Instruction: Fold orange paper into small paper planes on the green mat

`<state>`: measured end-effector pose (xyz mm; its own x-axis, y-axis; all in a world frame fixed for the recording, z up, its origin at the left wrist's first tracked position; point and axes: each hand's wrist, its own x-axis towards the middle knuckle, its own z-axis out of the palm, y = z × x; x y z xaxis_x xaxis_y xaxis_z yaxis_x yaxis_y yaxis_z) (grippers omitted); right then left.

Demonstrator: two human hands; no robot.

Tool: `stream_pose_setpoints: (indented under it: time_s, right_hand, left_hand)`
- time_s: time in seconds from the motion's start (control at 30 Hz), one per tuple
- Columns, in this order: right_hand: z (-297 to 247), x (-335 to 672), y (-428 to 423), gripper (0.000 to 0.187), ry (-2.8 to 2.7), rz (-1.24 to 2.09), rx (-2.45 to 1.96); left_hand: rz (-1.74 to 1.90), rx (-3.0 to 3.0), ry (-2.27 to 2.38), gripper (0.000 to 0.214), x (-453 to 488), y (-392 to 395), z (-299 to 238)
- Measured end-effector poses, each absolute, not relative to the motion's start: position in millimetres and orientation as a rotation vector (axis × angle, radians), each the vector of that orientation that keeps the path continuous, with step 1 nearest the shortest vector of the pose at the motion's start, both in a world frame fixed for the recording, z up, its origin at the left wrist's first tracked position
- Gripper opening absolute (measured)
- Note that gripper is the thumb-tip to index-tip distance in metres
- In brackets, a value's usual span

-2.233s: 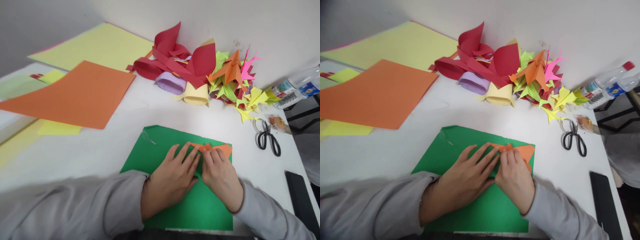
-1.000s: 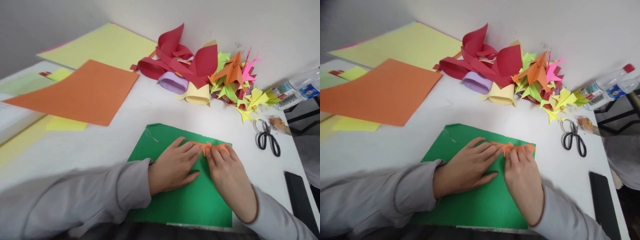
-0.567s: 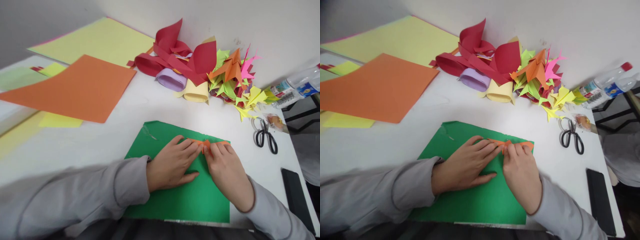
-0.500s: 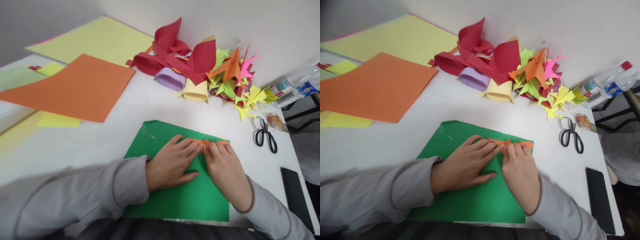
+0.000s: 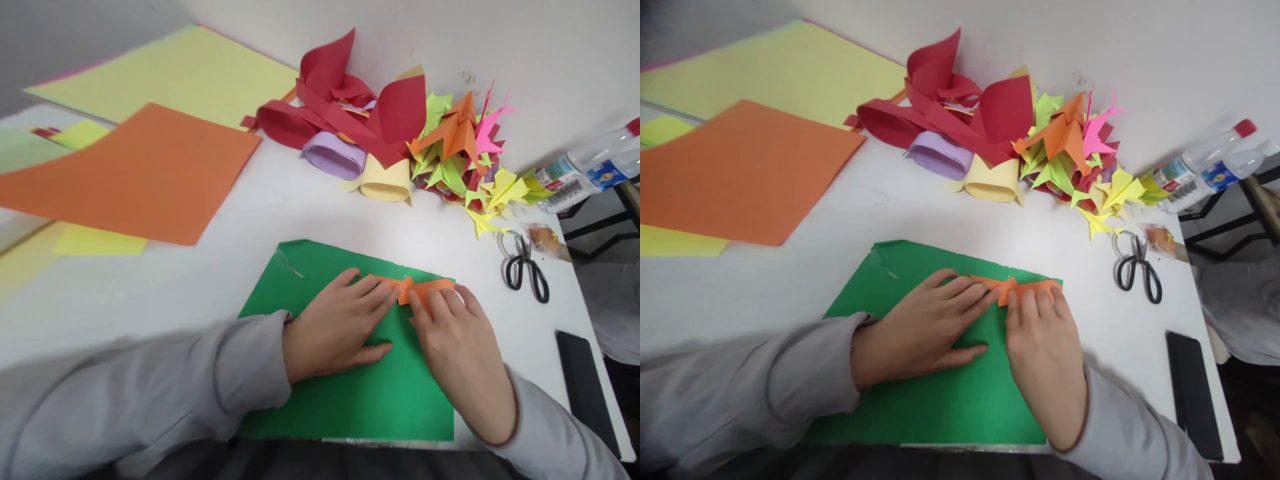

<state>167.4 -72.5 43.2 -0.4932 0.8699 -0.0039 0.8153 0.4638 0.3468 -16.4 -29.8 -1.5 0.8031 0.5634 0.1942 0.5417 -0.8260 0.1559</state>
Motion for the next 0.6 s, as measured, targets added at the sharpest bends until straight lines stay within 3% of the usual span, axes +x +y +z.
stream_pose_setpoints:
  time_s: [0.3,0.47,0.6]
  right_hand:
    - [39,165,-67,0.023,2.54,0.407,1.457]
    - [42,167,-60,0.017,2.523,0.339,1.418]
    - [47,173,-61,0.022,2.534,0.275,1.399]
  left_hand:
    - [0.358,2.885,0.877,0.054,-17,-29,-2]
    - [0.35,2.902,0.871,0.066,-16,-31,-2]
    - [0.341,2.902,0.882,0.066,-14,-32,-2]
